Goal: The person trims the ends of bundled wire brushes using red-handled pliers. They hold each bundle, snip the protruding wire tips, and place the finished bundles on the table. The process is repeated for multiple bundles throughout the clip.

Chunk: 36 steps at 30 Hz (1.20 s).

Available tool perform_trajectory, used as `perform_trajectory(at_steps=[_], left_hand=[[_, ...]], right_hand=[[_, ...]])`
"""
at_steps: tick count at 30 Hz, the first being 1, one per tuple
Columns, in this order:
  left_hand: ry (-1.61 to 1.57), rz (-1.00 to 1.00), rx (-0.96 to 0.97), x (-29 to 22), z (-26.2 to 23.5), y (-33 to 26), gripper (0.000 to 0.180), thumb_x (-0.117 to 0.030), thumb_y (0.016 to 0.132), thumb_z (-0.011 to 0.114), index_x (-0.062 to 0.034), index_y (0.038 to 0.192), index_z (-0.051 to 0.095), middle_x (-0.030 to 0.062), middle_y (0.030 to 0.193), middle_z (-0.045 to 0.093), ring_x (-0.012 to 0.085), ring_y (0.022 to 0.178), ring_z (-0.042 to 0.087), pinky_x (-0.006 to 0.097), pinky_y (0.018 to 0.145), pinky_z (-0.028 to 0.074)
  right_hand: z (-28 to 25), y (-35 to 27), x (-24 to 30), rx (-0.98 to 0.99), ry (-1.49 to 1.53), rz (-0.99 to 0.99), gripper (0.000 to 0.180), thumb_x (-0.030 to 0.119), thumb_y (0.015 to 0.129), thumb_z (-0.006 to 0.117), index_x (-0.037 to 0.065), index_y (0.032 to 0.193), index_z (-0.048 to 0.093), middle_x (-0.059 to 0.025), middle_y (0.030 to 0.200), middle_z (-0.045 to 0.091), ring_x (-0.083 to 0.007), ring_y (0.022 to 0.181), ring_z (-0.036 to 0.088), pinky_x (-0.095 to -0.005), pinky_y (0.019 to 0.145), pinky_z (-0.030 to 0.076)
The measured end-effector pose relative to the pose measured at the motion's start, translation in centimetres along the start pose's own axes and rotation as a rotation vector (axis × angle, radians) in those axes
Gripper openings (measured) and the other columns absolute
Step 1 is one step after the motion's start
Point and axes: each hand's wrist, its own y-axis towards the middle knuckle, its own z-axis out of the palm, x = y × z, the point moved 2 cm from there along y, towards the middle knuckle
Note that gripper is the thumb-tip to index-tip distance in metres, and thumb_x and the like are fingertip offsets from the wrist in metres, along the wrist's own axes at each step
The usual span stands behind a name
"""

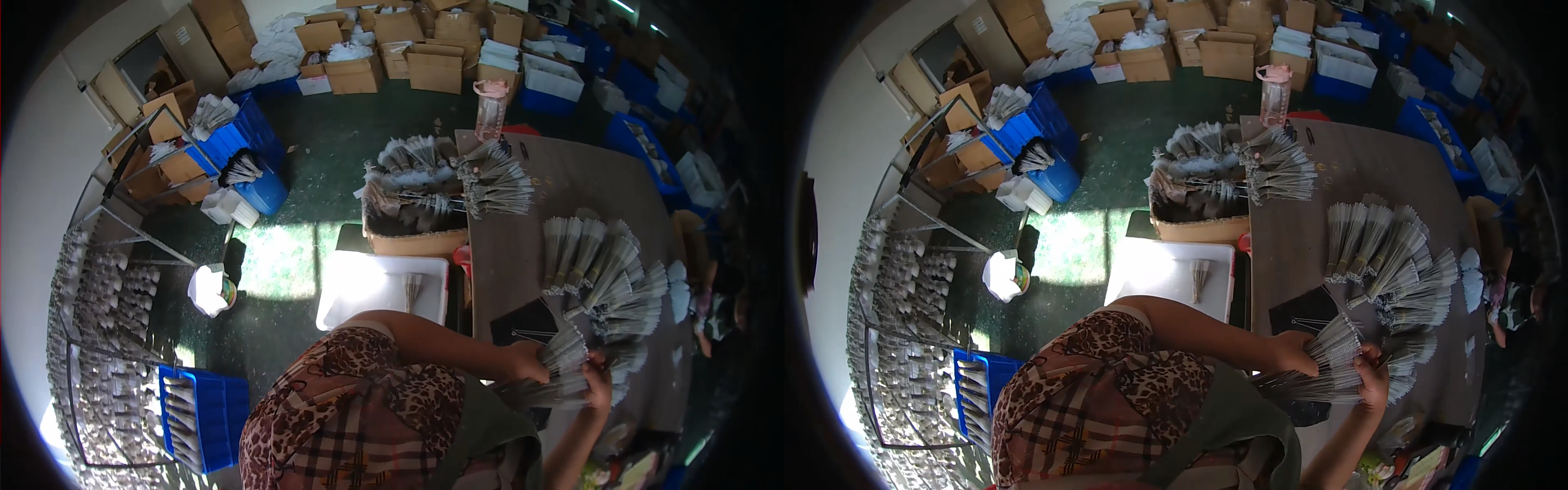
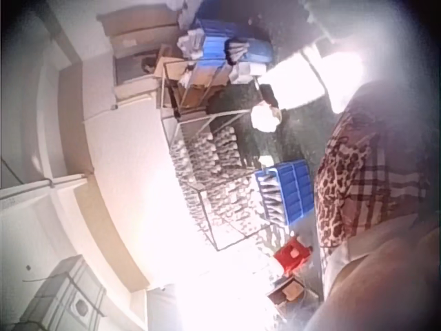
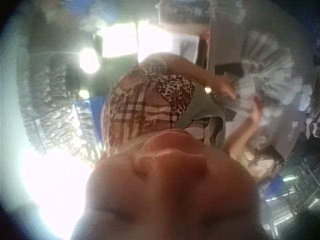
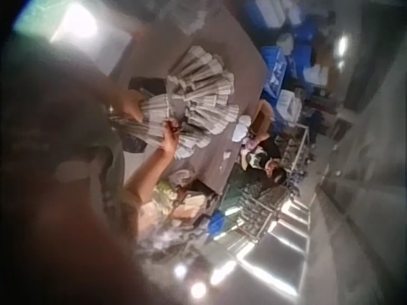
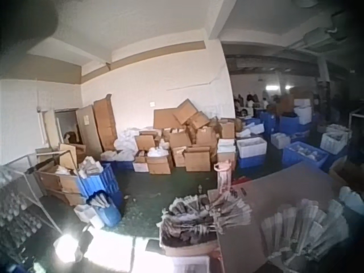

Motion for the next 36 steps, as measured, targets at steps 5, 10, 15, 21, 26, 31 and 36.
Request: perform_trajectory(at_steps=[5,10,15,21,26,31,36], left_hand=[[-0.452,-0.055,0.399,0.4,0.7,1.9,0.035,-0.005,0.078,0.059,0.0018,0.112,0.05,0.0112,0.098,0.06,0.0179,0.087,0.06,0.031,0.077,0.049],[-0.297,-0.109,0.48,0.5,2.2,3.9,0.032,-0.006,0.08,0.059,0.0024,0.11,0.05,0.0079,0.095,0.059,0.0154,0.085,0.059,0.031,0.073,0.049],[-0.235,-0.165,0.594,-0.3,5.0,4.4,0.033,-0.006,0.079,0.061,0.0013,0.109,0.05,0.0071,0.095,0.058,0.0138,0.083,0.059,0.029,0.072,0.048],[-0.208,-0.157,0.648,-1.1,6.2,5.6,0.038,-0.004,0.076,0.064,0.0016,0.111,0.05,0.0079,0.099,0.059,0.0147,0.091,0.056,0.031,0.083,0.044],[-0.214,-0.143,0.692,-1.6,7.1,6.6,0.037,-0.003,0.073,0.065,0.0022,0.107,0.053,0.0084,0.098,0.06,0.0152,0.089,0.057,0.031,0.081,0.044],[-0.186,-0.123,0.797,-1.3,8.9,7.3,0.037,-0.003,0.076,0.064,0.0027,0.11,0.05,0.0101,0.097,0.06,0.016,0.085,0.059,0.032,0.077,0.048],[-0.238,-0.126,0.776,-0.2,7.8,6.3,0.037,-0.003,0.078,0.062,0.0022,0.111,0.049,0.0103,0.097,0.059,0.0171,0.085,0.06,0.032,0.076,0.05]], right_hand=[[-0.7,-1.1,0.6,-0.103,-0.053,0.042,0.019,0.011,0.079,0.063,0.004,0.095,0.056,0.0015,0.086,0.056,-0.0097,0.081,0.05,-0.0242,0.074,0.038],[-0.7,-3.6,3.1,-0.373,-0.297,0.007,0.052,0.058,0.088,0.038,0.009,0.086,0.054,0.0014,0.072,0.05,-0.0093,0.066,0.043,-0.0227,0.061,0.035],[-3.0,-6.6,2.6,-0.511,0.036,0.024,0.063,0.068,0.08,0.034,0.008,0.091,0.049,-0.0014,0.062,0.043,-0.0115,0.059,0.038,-0.0245,0.06,0.036],[-4.9,-8.4,3.0,-0.754,0.37,0.065,0.037,0.038,0.086,0.057,0.008,0.102,0.043,0.0,0.069,0.041,-0.0126,0.059,0.041,-0.0283,0.058,0.039],[-5.0,-9.0,4.7,-0.825,0.281,-0.034,0.018,0.021,0.092,0.047,0.009,0.105,0.045,0.0001,0.07,0.043,-0.0107,0.06,0.044,-0.0274,0.054,0.039],[-3.3,-6.4,8.4,-0.812,-0.216,0.13,0.022,0.029,0.094,0.042,0.008,0.1,0.046,0.0005,0.066,0.046,-0.0094,0.059,0.045,-0.0252,0.052,0.038],[-3.7,-7.5,4.3,-0.701,-0.663,0.265,0.042,0.043,0.093,0.04,0.004,0.086,0.055,0.0012,0.069,0.049,-0.0089,0.064,0.041,-0.0256,0.062,0.039]])
